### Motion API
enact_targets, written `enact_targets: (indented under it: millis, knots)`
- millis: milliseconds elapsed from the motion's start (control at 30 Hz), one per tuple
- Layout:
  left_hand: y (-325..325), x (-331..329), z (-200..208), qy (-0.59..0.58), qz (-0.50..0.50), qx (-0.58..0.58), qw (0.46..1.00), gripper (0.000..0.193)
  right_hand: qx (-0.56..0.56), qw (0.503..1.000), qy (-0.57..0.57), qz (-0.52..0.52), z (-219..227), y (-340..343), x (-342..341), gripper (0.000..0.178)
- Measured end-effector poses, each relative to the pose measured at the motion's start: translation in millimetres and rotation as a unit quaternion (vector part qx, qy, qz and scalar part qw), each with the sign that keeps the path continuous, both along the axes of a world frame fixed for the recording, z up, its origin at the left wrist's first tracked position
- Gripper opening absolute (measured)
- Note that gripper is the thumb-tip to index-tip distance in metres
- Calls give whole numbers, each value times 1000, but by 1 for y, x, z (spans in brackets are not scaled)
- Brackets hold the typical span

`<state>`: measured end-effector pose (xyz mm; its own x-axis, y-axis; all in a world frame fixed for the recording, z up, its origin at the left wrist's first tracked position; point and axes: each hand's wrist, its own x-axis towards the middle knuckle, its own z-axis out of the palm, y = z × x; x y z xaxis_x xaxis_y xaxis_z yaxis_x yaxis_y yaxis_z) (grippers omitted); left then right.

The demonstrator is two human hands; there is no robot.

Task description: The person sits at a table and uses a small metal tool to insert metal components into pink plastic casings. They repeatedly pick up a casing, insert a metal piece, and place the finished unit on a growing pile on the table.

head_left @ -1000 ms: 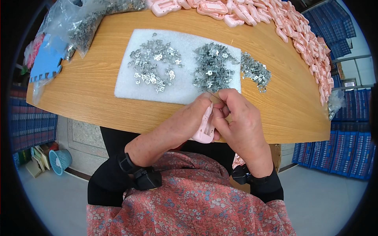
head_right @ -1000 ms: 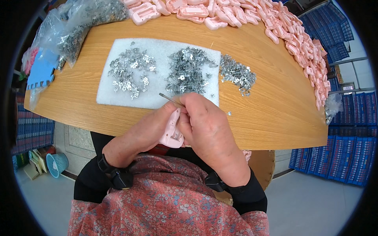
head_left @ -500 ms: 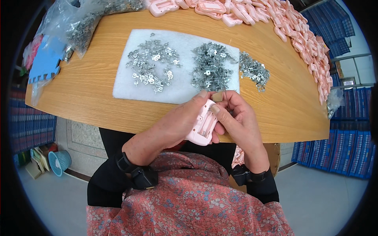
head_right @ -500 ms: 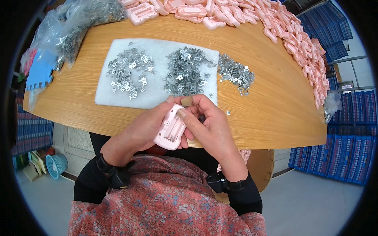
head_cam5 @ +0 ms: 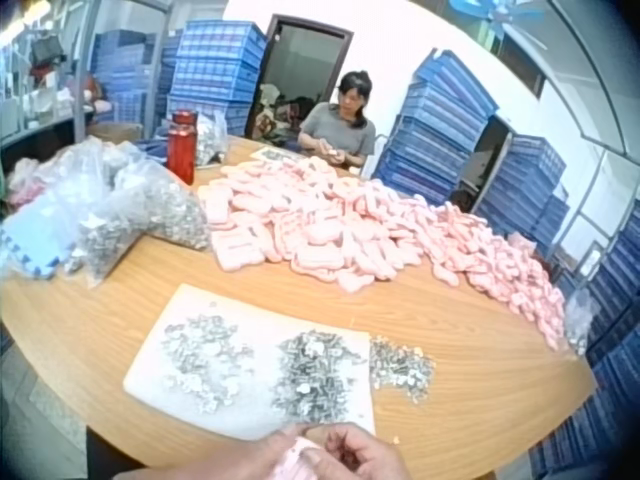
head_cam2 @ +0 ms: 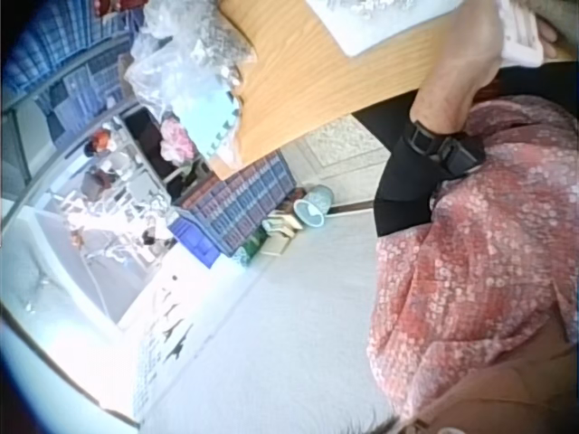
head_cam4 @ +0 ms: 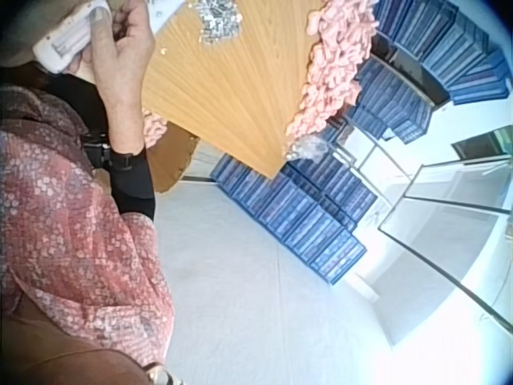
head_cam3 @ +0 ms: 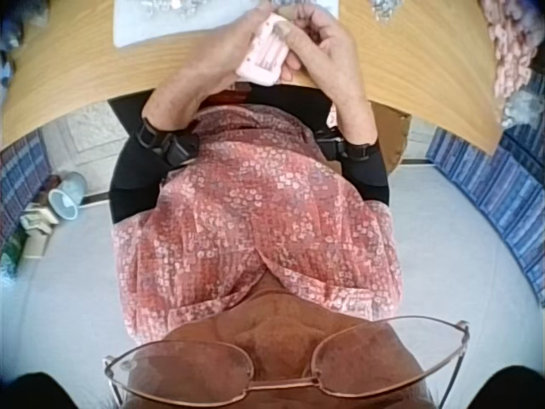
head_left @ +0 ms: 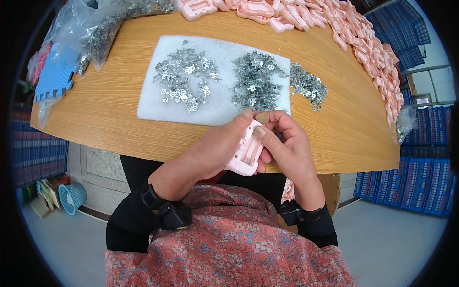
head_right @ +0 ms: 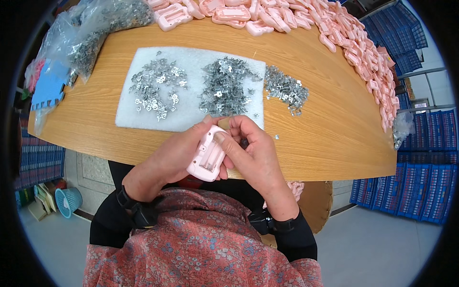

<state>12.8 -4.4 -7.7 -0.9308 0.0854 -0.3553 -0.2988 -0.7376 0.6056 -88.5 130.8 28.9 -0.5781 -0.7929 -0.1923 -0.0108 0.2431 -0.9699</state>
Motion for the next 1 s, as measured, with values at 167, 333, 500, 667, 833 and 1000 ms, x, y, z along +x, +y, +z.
enact_targets:
  millis: [167,333,500,667,833,1000]
  knots:
    - [2,2,-3,13,3,-20,1000,54,21,1000,-10,6,5,-2,-2,22]
    - [-1,1,3,5,24,19,1000,55,-47,995,73,-50,-4,3,-4,20]
    - [0,3,2,15,44,37,998,52,-6,969,245,-13,6,6,5,21]
    - [4,2,2,8,48,-17,999,47,-15,895,446,9,8,-3,11,23]
    - [6,2,1,32,59,-79,995,45,-8,880,474,31,5,-5,9,24]
    - [5,4,7,-1,43,-21,999,49,35,927,370,42,25,-7,6,22]
